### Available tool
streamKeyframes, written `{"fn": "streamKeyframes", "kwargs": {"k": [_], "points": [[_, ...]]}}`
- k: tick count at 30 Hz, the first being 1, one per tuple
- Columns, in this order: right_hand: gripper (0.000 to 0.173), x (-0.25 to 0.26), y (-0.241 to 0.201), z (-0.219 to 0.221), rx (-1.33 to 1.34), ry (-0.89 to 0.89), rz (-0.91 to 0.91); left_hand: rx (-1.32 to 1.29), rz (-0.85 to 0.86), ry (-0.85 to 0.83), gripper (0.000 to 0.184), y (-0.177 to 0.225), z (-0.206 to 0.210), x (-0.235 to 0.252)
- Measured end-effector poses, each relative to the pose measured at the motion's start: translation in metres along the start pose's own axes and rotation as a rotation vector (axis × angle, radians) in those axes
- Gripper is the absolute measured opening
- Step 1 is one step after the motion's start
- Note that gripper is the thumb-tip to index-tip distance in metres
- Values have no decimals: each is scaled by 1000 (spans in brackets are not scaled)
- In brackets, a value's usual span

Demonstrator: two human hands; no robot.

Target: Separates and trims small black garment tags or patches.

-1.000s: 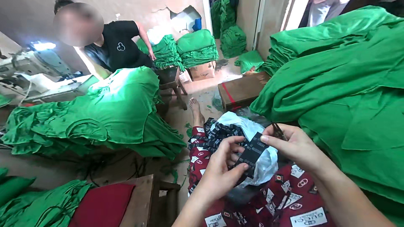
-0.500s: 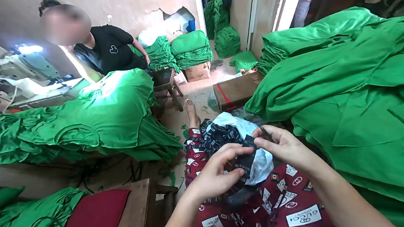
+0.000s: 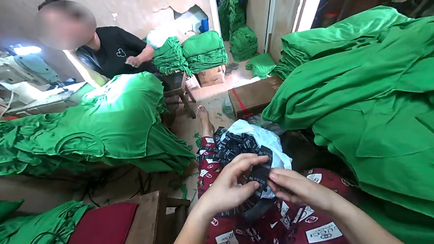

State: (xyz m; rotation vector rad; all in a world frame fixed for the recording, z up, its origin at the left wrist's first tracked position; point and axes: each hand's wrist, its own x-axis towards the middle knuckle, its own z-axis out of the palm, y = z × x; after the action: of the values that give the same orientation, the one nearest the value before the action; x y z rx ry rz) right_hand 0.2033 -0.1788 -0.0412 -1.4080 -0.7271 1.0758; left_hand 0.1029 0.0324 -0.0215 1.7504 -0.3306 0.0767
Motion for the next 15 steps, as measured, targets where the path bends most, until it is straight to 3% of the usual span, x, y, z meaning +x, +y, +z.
{"fn": "streamKeyframes", "kwargs": {"k": [15], "points": [[30,4,6,10,-73,73,29,64,14,-53,49,4,0,-3]]}}
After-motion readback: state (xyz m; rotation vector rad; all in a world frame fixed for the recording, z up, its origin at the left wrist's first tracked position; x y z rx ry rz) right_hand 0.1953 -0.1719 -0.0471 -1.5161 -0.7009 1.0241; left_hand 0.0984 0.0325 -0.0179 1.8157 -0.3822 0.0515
